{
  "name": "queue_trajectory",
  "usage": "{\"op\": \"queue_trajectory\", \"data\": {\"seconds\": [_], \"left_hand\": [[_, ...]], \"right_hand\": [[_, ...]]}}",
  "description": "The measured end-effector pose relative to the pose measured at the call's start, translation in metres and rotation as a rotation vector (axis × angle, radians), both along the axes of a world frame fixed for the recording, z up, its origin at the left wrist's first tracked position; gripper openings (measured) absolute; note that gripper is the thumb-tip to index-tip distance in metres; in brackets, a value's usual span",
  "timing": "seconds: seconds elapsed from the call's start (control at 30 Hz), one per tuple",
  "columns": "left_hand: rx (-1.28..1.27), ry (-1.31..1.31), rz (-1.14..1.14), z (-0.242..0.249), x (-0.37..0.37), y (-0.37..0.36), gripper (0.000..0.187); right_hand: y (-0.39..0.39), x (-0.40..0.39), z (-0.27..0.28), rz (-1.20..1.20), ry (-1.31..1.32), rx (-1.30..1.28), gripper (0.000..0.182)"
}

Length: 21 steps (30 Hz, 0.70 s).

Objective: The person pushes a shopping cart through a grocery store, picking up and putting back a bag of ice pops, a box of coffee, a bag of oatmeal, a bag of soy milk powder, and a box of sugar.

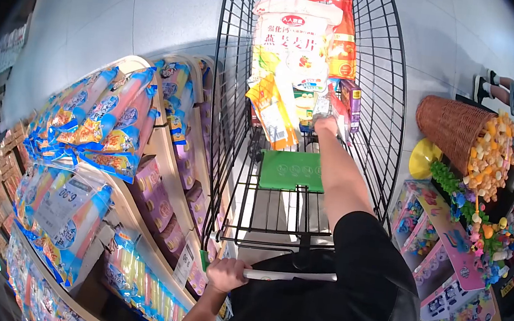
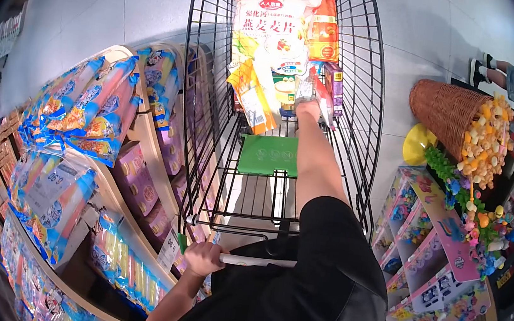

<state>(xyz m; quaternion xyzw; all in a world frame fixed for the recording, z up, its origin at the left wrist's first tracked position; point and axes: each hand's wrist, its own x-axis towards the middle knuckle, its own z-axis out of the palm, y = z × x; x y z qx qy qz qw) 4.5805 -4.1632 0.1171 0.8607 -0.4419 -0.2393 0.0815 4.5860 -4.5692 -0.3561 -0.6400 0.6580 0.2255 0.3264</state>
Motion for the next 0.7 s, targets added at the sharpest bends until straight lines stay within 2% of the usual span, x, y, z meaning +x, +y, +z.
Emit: {"op": "queue_trajectory", "data": {"seconds": [0.03, 0.2, 0.27, 0.3, 0.33, 0.37, 0.4, 0.47, 0.7], "left_hand": [[0.003, -0.001, -0.003, -0.002, 0.001, 0.002, 0.032], [-0.026, -0.002, -0.006, 0.002, 0.002, -0.007, 0.035], [-0.025, -0.013, -0.014, -0.002, 0.001, -0.002, 0.035], [-0.023, -0.014, -0.02, -0.003, 0.0, 0.0, 0.035], [-0.018, -0.018, -0.018, -0.003, -0.001, 0.002, 0.035], [-0.019, -0.02, -0.016, -0.005, -0.002, 0.003, 0.035], [-0.023, -0.024, -0.011, -0.004, -0.003, 0.004, 0.035], [-0.031, -0.041, -0.002, -0.006, -0.006, 0.007, 0.034], [-0.011, -0.044, 0.016, -0.002, -0.005, 0.009, 0.022]], "right_hand": [[-0.012, 0.002, 0.006, 0.02, 0.012, 0.071, 0.059], [-0.008, -0.005, 0.017, 0.038, -0.035, 0.039, 0.049], [-0.002, -0.018, -0.007, -0.164, -0.154, 0.151, 0.062], [-0.013, 0.001, 0.048, -0.204, -0.099, 0.338, 0.059], [-0.01, -0.006, 0.027, -0.202, -0.102, 0.344, 0.059], [-0.008, -0.014, 0.003, 0.06, -0.106, 0.196, 0.057], [-0.008, -0.009, 0.012, 0.322, -0.111, 0.041, 0.055], [-0.01, -0.003, 0.036, 0.353, -0.111, -0.003, 0.053], [-0.025, 0.032, 0.195, 0.559, -0.308, 0.125, 0.046]]}}
